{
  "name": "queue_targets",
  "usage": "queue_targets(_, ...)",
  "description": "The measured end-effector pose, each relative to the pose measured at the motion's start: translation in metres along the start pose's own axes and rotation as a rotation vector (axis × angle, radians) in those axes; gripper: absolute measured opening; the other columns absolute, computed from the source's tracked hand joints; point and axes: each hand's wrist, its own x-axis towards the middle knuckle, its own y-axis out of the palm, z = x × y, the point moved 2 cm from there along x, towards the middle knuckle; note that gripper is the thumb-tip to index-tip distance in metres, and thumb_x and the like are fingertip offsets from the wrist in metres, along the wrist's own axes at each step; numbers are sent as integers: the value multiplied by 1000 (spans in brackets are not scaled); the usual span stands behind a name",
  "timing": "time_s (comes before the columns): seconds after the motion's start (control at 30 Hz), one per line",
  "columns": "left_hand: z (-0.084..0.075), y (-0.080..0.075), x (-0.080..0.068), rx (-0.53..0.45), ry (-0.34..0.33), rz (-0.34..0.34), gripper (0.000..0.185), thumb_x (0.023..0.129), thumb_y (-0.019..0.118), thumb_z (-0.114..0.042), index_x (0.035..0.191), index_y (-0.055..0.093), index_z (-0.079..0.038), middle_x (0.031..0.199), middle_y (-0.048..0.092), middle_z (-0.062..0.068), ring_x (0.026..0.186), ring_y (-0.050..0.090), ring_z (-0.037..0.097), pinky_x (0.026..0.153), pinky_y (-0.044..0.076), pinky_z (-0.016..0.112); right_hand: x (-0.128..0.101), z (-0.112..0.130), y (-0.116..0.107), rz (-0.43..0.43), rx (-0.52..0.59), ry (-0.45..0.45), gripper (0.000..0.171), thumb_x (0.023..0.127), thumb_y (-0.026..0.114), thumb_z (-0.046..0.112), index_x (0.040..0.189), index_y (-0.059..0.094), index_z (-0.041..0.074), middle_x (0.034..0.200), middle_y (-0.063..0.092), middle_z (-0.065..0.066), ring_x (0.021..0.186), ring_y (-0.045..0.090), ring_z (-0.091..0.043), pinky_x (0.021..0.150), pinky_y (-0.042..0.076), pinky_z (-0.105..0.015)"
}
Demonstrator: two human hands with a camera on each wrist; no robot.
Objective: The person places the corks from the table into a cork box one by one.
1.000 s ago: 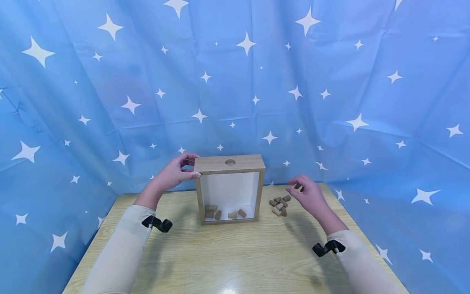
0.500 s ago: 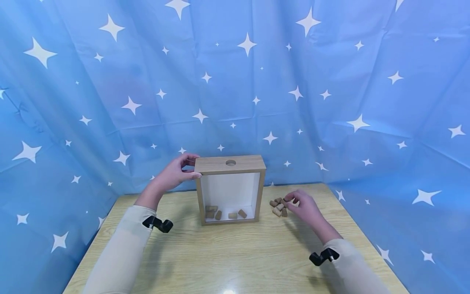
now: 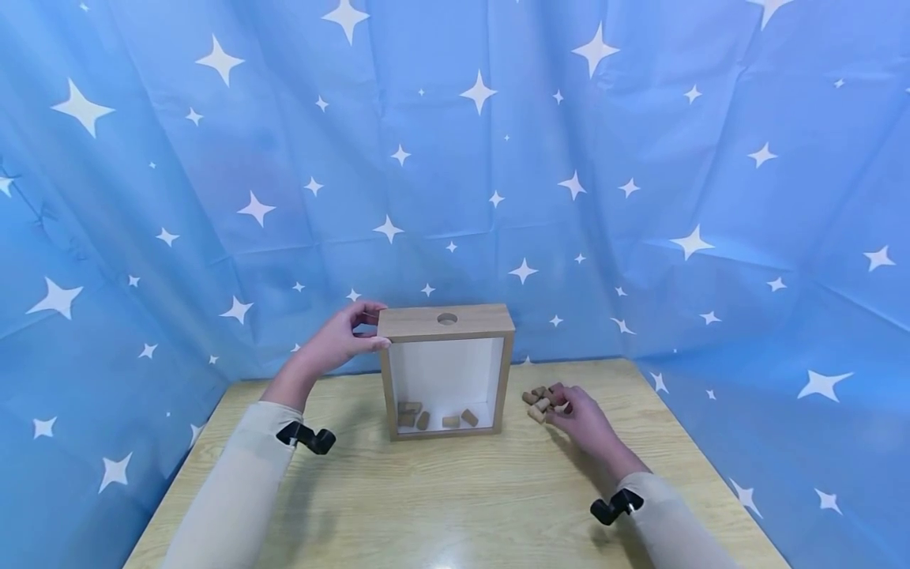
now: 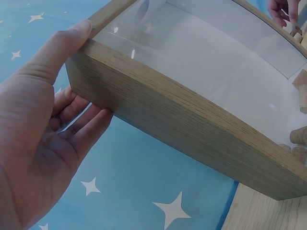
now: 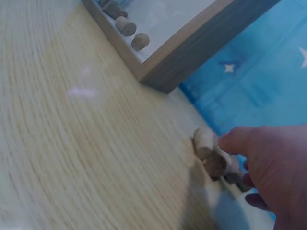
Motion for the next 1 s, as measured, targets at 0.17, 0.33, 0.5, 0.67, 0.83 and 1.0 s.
queue_targets(0.17, 1, 1, 0, -3, 9, -1, 72, 98, 89, -27, 157, 52, -9, 145, 60, 19, 139, 57, 40, 106, 57, 53, 0, -6, 6, -1, 1, 8, 24, 97, 83, 3, 118, 72, -4, 119, 65, -21, 109, 64, -33, 91, 58, -47)
queue_targets(0.33, 3, 0, 1, 3, 6, -3, 72, 98, 89, -28, 158, 52, -9, 146, 59, 18, 140, 56, 40, 108, 56, 54, 1, -10, 9, 13, -33, 40, 28, 98, 83, 5, 122, 71, -4, 116, 63, -17, 104, 62, -30, 88, 55, -46)
queue_targets(0.5, 1, 0, 1, -6, 9, 1, 73, 97, 90, -27, 157, 53, -9, 145, 60, 18, 138, 58, 37, 107, 56, 53, 0, -11, 10, 21, -42, 45, 25, 96, 84, 5, 117, 71, -2, 109, 64, -15, 99, 60, -28, 84, 52, -46)
queue_targets(0.67, 2, 0, 1, -10, 11, 4, 73, 97, 90, -27, 157, 53, -9, 144, 61, 18, 137, 58, 37, 106, 56, 53, 1, -12, 11, 19, -40, 21, 18, 96, 81, 1, 109, 68, 0, 99, 63, -11, 89, 57, -24, 77, 49, -39)
queue_targets(0.83, 1, 0, 1, 3, 5, 1, 73, 97, 90, -27, 157, 53, -9, 145, 60, 18, 137, 58, 37, 106, 56, 53, 2, -10, 8, -19, -5, 19, 23, 95, 80, -2, 112, 64, 0, 106, 63, -12, 94, 60, -25, 79, 52, -37)
queue_targets(1.0, 1, 0, 0, 6, -3, -1, 73, 99, 89, -28, 158, 51, -9, 147, 58, 19, 140, 55, 40, 109, 55, 56, 7, -1, -3, -61, -3, 11, 28, 98, 80, 2, 121, 65, 1, 117, 64, -13, 104, 60, -29, 84, 54, -41)
